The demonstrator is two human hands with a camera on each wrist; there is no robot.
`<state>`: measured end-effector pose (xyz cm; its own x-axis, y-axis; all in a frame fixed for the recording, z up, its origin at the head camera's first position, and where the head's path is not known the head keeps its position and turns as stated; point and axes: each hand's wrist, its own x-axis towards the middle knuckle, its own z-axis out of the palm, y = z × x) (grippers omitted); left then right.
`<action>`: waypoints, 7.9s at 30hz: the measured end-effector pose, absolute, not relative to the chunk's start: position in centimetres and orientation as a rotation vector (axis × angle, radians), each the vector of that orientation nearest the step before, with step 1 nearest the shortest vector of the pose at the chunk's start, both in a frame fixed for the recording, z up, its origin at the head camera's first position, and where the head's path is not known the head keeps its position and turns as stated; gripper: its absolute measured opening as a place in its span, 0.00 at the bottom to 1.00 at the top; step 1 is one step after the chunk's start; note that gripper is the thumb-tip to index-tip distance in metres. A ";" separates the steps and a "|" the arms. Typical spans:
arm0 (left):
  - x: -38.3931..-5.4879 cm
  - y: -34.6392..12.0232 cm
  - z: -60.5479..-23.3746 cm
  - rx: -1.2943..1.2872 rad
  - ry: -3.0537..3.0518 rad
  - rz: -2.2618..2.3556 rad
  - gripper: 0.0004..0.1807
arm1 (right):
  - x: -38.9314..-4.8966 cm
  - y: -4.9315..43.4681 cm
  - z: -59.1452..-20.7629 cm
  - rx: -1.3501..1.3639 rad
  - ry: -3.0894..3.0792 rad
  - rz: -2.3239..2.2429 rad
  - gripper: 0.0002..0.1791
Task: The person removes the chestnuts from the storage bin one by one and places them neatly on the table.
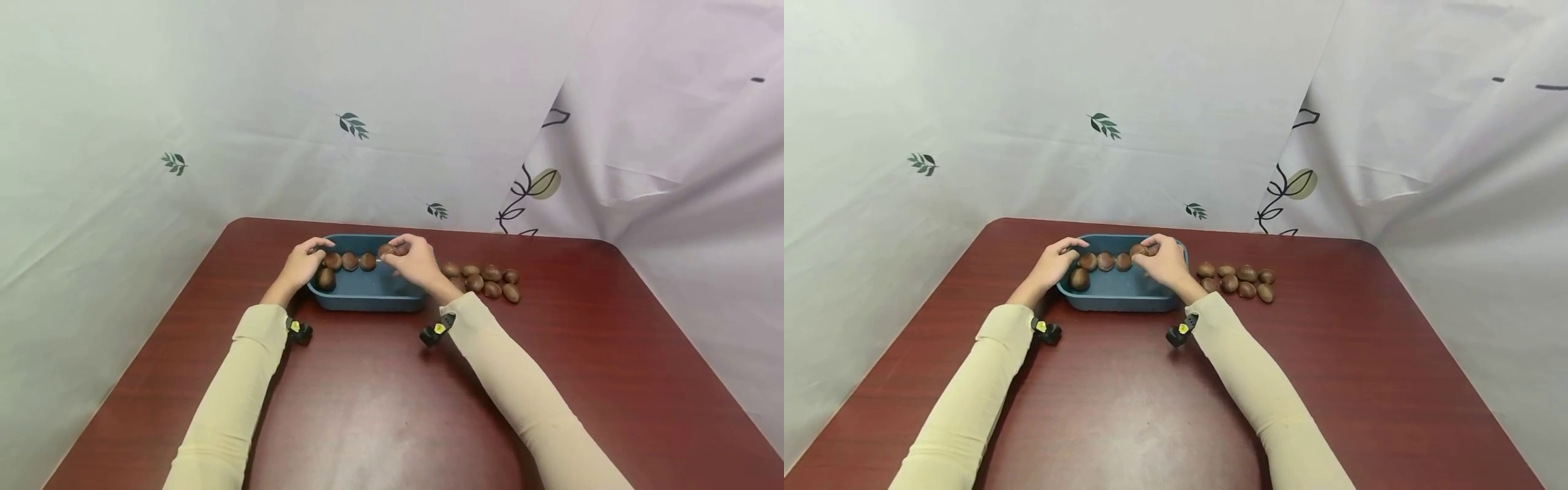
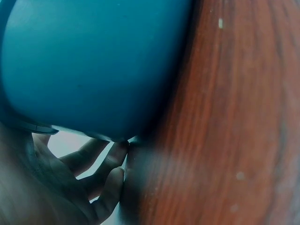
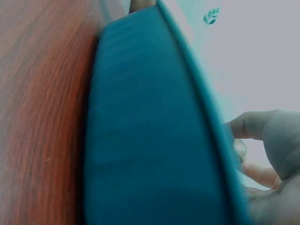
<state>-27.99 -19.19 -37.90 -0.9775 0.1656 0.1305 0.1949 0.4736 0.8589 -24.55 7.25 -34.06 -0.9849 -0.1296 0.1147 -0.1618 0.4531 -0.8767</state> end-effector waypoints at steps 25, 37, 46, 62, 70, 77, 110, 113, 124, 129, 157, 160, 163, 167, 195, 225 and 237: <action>-28.3 -19.0 -38.0 -0.341 -2.687 -1.545 0.19 | -19.9 14.2 -33.3 0.296 -2.632 1.760 0.16; -28.1 -19.3 -38.1 -0.341 -2.686 -1.547 0.19 | -18.5 16.7 -33.4 0.201 -2.654 1.878 0.20; -28.3 -19.3 -38.2 -0.340 -2.678 -1.541 0.19 | -17.6 18.6 -34.8 0.130 -2.752 1.716 0.20; -28.3 -19.5 -38.6 -0.345 -2.696 -1.549 0.19 | -17.5 19.5 -37.7 0.049 -2.815 1.681 0.17; -28.4 -19.4 -38.3 -0.355 -2.675 -1.549 0.19 | -17.8 19.5 -38.0 0.021 -2.808 1.629 0.17; -28.2 -19.4 -38.2 -0.354 -2.686 -1.544 0.19 | -17.9 19.5 -38.0 -0.001 -2.808 1.589 0.18; -28.6 -19.4 -38.5 -0.362 -2.686 -1.547 0.19 | -15.3 19.6 -33.7 0.147 -2.821 1.002 0.27; -28.6 -19.5 -38.5 -0.356 -2.685 -1.538 0.19 | -15.4 18.0 -32.9 0.211 -2.800 1.077 0.27; -28.2 -19.3 -38.3 -0.341 -2.686 -1.554 0.19 | -17.3 12.6 -32.6 0.369 -2.695 1.273 0.25; -28.3 -19.2 -38.3 -0.335 -2.696 -1.539 0.20 | -18.2 10.1 -33.4 0.434 -2.588 1.430 0.22; -28.4 -19.4 -38.3 -0.347 -2.678 -1.571 0.19 | -23.7 4.5 -34.3 0.266 -2.814 1.557 0.23; -28.3 -19.4 -38.3 -0.349 -2.674 -1.568 0.19 | -24.3 3.9 -34.3 0.236 -2.861 1.604 0.25; -28.2 -19.4 -38.4 -0.342 -2.679 -1.568 0.19 | -24.8 3.5 -34.4 0.220 -2.880 1.708 0.28; -28.2 -19.3 -38.4 -0.337 -2.681 -1.569 0.19 | -25.4 3.4 -34.9 0.149 -2.849 1.875 0.31; -28.5 -19.2 -38.2 -0.331 -2.672 -1.559 0.20 | -26.7 3.3 -36.4 0.084 -2.832 1.969 0.34; -28.4 -19.3 -38.0 -0.331 -2.693 -1.557 0.20 | -26.8 2.7 -37.0 0.349 -3.028 1.391 0.13; -28.5 -19.7 -38.1 -0.329 -2.689 -1.540 0.19 | -26.9 2.3 -36.9 0.494 -3.080 1.269 0.14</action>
<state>-28.48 -19.68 -38.06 -0.9773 0.1699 0.1262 0.1948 0.4892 0.8502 -26.91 2.28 -36.86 -0.9322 -0.3491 -0.0957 -0.1805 0.6773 -0.7132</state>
